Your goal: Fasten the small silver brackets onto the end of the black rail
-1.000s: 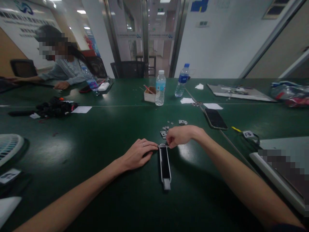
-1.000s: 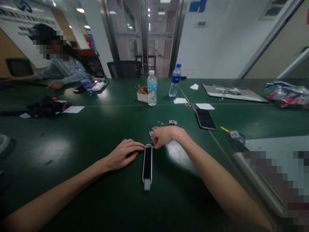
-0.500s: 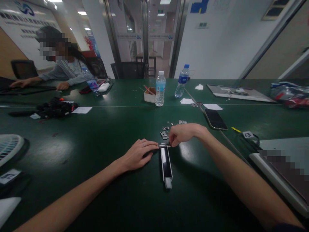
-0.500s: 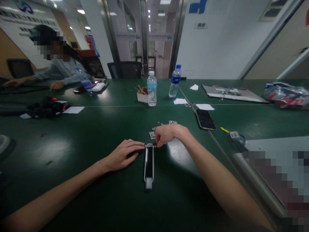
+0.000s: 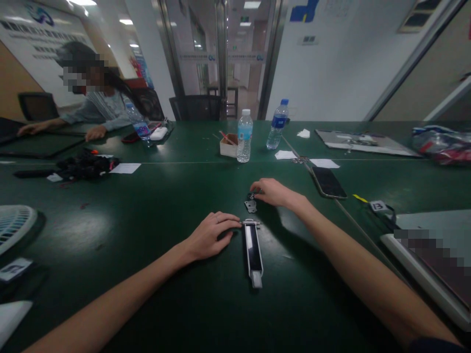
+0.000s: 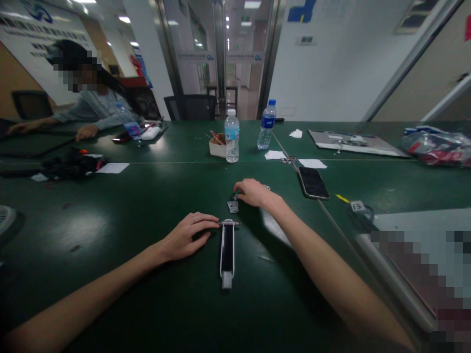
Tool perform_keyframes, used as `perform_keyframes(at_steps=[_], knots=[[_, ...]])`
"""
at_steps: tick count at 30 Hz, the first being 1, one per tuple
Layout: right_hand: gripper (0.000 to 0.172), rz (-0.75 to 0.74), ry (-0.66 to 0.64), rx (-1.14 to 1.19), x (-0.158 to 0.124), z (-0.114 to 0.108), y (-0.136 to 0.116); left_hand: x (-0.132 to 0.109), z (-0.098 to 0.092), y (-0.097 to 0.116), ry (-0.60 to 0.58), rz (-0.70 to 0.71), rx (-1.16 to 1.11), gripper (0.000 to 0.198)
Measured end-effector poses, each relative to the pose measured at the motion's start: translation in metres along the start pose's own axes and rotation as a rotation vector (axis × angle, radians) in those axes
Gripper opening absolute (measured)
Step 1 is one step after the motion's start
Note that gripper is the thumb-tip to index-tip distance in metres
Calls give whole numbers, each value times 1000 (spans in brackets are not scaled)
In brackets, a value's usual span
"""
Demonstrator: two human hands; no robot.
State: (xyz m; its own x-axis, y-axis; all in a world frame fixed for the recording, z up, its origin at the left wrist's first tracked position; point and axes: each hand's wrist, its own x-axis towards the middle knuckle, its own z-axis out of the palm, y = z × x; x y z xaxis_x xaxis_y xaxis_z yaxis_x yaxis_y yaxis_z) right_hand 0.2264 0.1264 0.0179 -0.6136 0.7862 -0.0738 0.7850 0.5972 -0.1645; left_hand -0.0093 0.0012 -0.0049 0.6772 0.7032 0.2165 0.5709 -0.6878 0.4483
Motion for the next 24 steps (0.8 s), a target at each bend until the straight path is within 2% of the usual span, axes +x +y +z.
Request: perform_keyframes(at_steps=[9, 15, 19, 24], knots=[[19, -84, -39, 27, 0, 0, 0, 1, -1, 2, 0, -6, -11, 30], [17, 39, -165, 81, -6, -9, 8, 0, 0, 0, 1, -6, -8, 30], [18, 67, -217, 99, -9, -12, 15, 0, 0, 0, 0, 0, -16, 31], [23, 117, -114, 16, -5, -7, 5, 1, 0, 1, 2, -8, -17, 30]])
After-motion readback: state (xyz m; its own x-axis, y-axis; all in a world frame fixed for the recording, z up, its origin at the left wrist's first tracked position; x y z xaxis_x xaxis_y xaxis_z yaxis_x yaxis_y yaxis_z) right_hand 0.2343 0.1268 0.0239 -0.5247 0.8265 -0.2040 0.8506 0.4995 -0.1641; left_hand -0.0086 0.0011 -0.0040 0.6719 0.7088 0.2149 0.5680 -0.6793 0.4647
